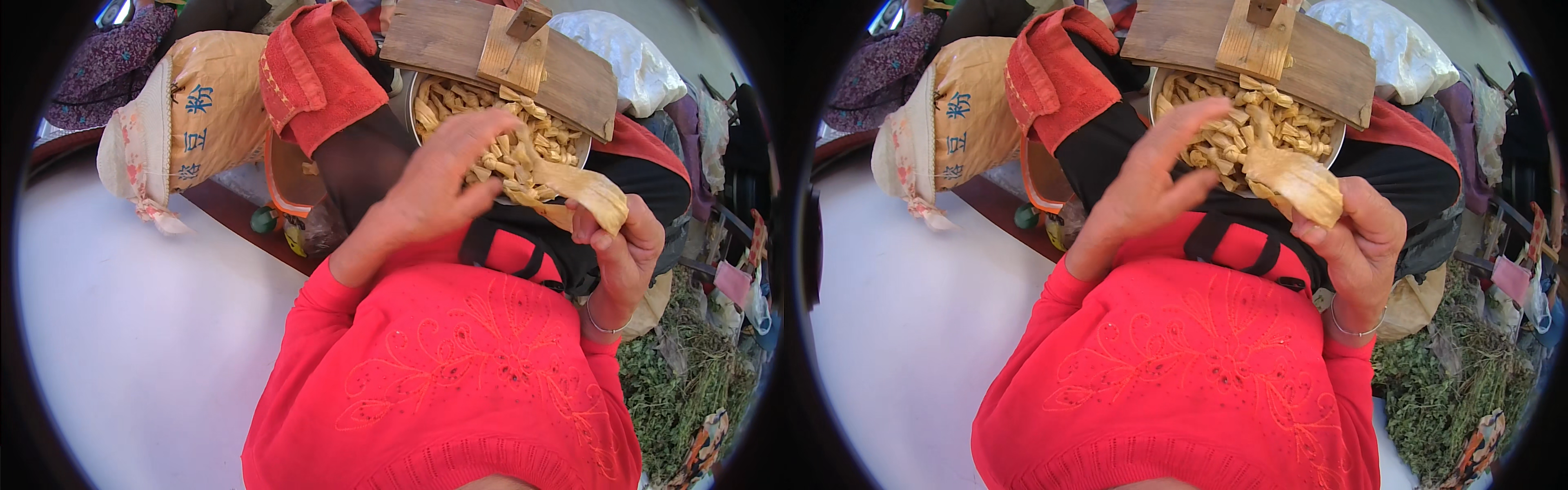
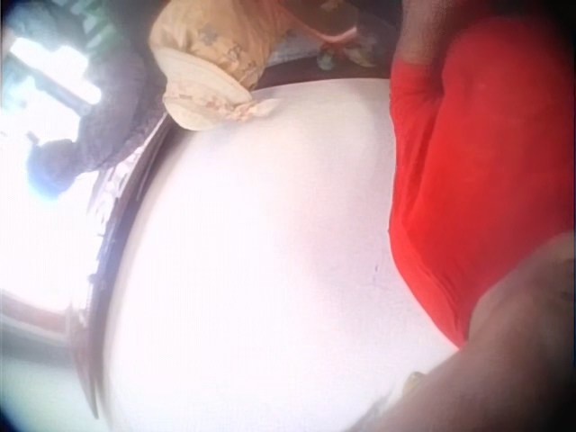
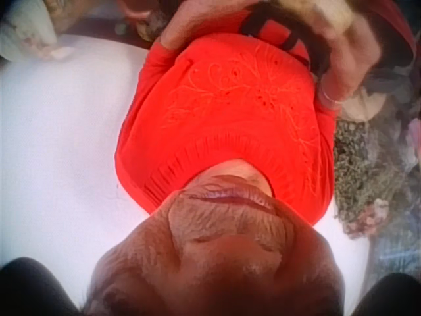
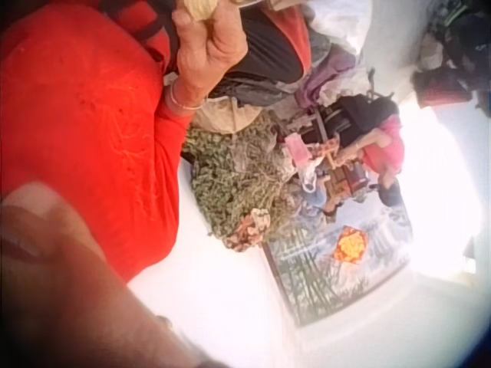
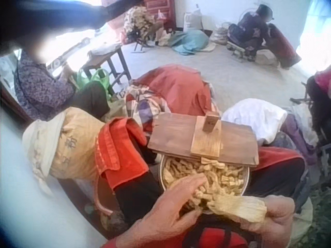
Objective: The person folds and splits thin bamboo strips over a wooden jig while sitting among other people performing similar tasks, placing the resulting pieces into a metal bowl.
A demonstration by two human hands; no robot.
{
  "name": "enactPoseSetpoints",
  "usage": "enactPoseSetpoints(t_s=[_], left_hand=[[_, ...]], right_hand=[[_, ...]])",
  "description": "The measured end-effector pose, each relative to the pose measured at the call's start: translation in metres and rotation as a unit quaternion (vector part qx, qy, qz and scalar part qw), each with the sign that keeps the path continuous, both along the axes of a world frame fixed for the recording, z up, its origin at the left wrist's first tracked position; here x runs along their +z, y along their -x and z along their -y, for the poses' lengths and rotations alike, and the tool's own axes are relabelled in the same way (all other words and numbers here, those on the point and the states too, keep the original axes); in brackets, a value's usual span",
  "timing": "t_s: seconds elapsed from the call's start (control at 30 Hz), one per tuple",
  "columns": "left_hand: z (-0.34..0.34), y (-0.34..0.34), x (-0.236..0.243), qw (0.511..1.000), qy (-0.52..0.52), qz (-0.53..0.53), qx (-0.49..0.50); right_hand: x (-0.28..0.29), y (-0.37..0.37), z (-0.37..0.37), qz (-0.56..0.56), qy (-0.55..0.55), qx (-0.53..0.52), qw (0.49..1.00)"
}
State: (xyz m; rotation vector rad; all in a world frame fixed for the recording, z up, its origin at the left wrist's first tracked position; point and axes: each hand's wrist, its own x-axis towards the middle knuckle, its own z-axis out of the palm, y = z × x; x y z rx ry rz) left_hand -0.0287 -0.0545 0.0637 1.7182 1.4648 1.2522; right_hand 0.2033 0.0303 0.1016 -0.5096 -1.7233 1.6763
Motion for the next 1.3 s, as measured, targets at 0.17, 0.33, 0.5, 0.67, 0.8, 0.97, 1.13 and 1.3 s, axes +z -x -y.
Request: enactPoseSetpoints(t_s=[0.17,0.33,0.5,0.67,0.8,0.97,1.13,1.3], left_hand=[[0.010,-0.012,-0.008,0.980,0.179,0.068,0.051],[0.019,-0.015,-0.059,0.717,0.345,0.605,-0.034],[-0.023,0.004,-0.039,0.664,0.270,0.695,-0.056],[-0.041,0.007,0.003,0.857,0.291,0.419,-0.068],[-0.034,0.001,0.014,0.890,0.268,0.333,-0.161],[-0.025,-0.006,0.045,0.940,0.252,0.165,-0.159],[-0.023,0.001,0.037,0.950,0.231,0.153,-0.146],[-0.032,0.003,0.048,0.968,0.205,0.066,-0.131]], right_hand=[[-0.005,0.011,0.020,0.007,-0.015,-0.092,0.996],[-0.028,0.034,0.024,0.169,-0.179,0.061,0.967],[-0.059,0.041,0.026,0.257,-0.171,0.178,0.934],[-0.026,0.042,0.014,0.251,-0.408,0.160,0.863],[0.051,0.037,-0.002,0.166,-0.507,-0.113,0.838],[-0.012,0.024,-0.022,0.237,-0.298,0.011,0.925],[-0.009,0.008,-0.023,0.220,-0.141,-0.016,0.965],[-0.007,0.001,-0.026,0.260,-0.228,-0.103,0.933]])
